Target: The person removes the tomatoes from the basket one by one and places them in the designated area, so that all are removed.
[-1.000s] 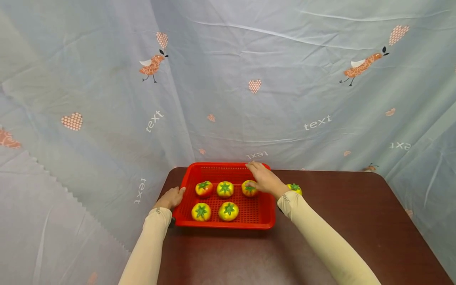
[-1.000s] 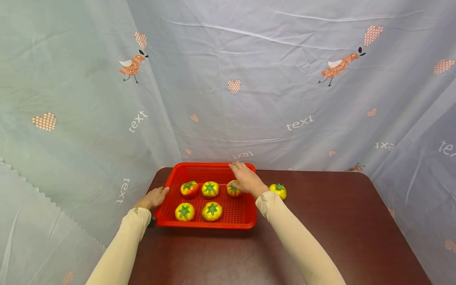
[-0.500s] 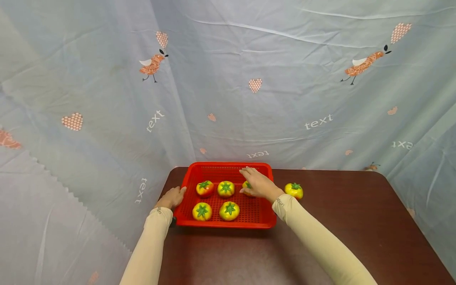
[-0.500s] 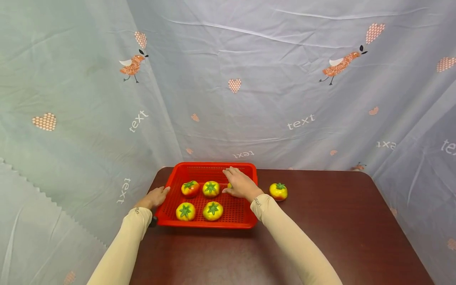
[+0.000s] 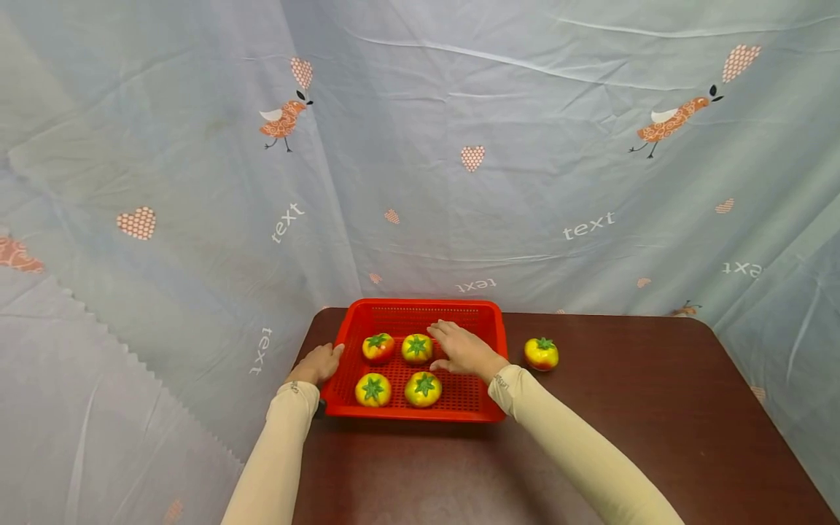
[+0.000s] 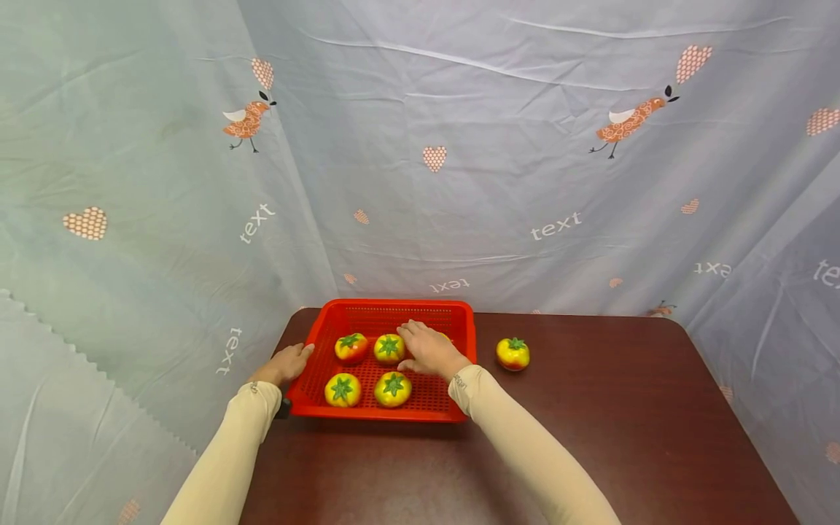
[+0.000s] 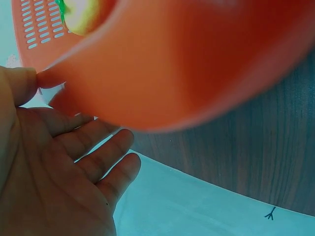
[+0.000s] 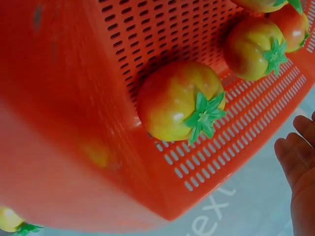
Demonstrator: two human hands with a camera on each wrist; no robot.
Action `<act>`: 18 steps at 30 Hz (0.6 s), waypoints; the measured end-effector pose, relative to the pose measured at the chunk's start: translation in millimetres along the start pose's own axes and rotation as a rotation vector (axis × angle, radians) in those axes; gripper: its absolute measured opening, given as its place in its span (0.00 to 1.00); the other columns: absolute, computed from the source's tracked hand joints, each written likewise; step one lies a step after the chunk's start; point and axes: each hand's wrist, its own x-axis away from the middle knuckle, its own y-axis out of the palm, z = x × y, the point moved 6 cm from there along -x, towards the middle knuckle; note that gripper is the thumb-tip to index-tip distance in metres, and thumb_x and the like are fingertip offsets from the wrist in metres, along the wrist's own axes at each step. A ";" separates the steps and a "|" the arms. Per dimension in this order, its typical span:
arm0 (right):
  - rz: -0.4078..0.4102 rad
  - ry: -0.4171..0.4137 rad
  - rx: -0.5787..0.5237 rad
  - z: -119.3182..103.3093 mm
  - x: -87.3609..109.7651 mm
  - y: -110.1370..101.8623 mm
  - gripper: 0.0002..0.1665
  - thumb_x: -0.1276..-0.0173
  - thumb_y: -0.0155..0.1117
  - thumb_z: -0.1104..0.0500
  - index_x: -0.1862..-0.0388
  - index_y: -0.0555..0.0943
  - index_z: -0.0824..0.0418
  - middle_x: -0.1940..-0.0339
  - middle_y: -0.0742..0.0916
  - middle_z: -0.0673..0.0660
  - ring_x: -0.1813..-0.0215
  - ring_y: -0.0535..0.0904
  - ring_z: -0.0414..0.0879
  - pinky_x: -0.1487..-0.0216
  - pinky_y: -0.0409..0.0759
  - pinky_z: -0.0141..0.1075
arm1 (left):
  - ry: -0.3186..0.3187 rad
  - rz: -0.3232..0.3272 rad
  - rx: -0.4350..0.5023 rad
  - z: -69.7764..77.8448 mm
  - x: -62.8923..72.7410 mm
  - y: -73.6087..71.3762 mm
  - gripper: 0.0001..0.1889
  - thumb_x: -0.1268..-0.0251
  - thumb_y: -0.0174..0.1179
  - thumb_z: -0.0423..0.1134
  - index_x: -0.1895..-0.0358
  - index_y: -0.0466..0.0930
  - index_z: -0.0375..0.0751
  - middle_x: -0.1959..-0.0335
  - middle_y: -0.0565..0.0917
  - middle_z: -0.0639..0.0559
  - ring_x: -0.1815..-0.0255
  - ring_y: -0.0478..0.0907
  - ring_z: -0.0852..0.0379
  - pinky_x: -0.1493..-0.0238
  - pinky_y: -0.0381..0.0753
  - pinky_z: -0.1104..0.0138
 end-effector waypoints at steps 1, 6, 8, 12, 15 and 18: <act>-0.005 0.004 0.007 -0.5 -0.9 1.1 0.42 0.34 0.68 0.48 0.31 0.66 0.72 0.31 0.73 0.68 0.27 0.65 0.62 0.27 0.62 0.49 | 0.000 -0.001 0.000 -0.1 -0.3 0.0 0.30 0.20 0.34 0.47 0.33 0.61 0.19 0.38 0.70 0.24 0.39 0.70 0.30 0.34 0.65 0.41; -0.016 -0.009 0.064 -6.1 -4.7 5.8 0.43 0.36 0.69 0.46 0.31 0.68 0.70 0.32 0.74 0.65 0.28 0.68 0.60 0.28 0.65 0.47 | 0.003 0.003 0.003 -0.7 -0.4 -1.1 0.30 0.20 0.35 0.47 0.35 0.63 0.20 0.40 0.72 0.26 0.42 0.72 0.32 0.35 0.67 0.42; -0.036 -0.010 0.072 -8.3 -6.0 8.5 0.43 0.36 0.69 0.45 0.31 0.68 0.70 0.32 0.74 0.65 0.28 0.68 0.60 0.28 0.65 0.47 | 0.007 0.006 0.003 -0.5 -0.3 -1.3 0.30 0.20 0.35 0.47 0.35 0.63 0.19 0.40 0.72 0.25 0.42 0.72 0.32 0.35 0.67 0.42; -0.089 -0.006 0.109 -12.7 -8.3 15.0 0.44 0.36 0.69 0.44 0.32 0.68 0.69 0.34 0.75 0.64 0.30 0.69 0.59 0.30 0.68 0.45 | 0.004 0.001 0.005 -0.5 0.1 -0.3 0.30 0.20 0.35 0.47 0.34 0.62 0.19 0.38 0.71 0.25 0.39 0.71 0.31 0.34 0.65 0.42; -0.128 -0.016 0.152 -15.8 -10.8 21.2 0.43 0.36 0.68 0.42 0.32 0.68 0.68 0.36 0.76 0.63 0.33 0.72 0.56 0.32 0.71 0.42 | -0.002 -0.002 0.003 -1.0 -0.5 1.1 0.31 0.20 0.34 0.47 0.33 0.61 0.19 0.37 0.70 0.25 0.39 0.70 0.31 0.33 0.65 0.42; -0.165 -0.021 0.173 -18.0 -14.4 28.1 0.43 0.36 0.67 0.41 0.32 0.69 0.66 0.37 0.76 0.61 0.35 0.73 0.53 0.34 0.72 0.40 | -0.004 0.001 -0.001 -0.5 -1.3 1.3 0.30 0.20 0.35 0.48 0.34 0.62 0.20 0.39 0.72 0.26 0.41 0.72 0.33 0.34 0.66 0.43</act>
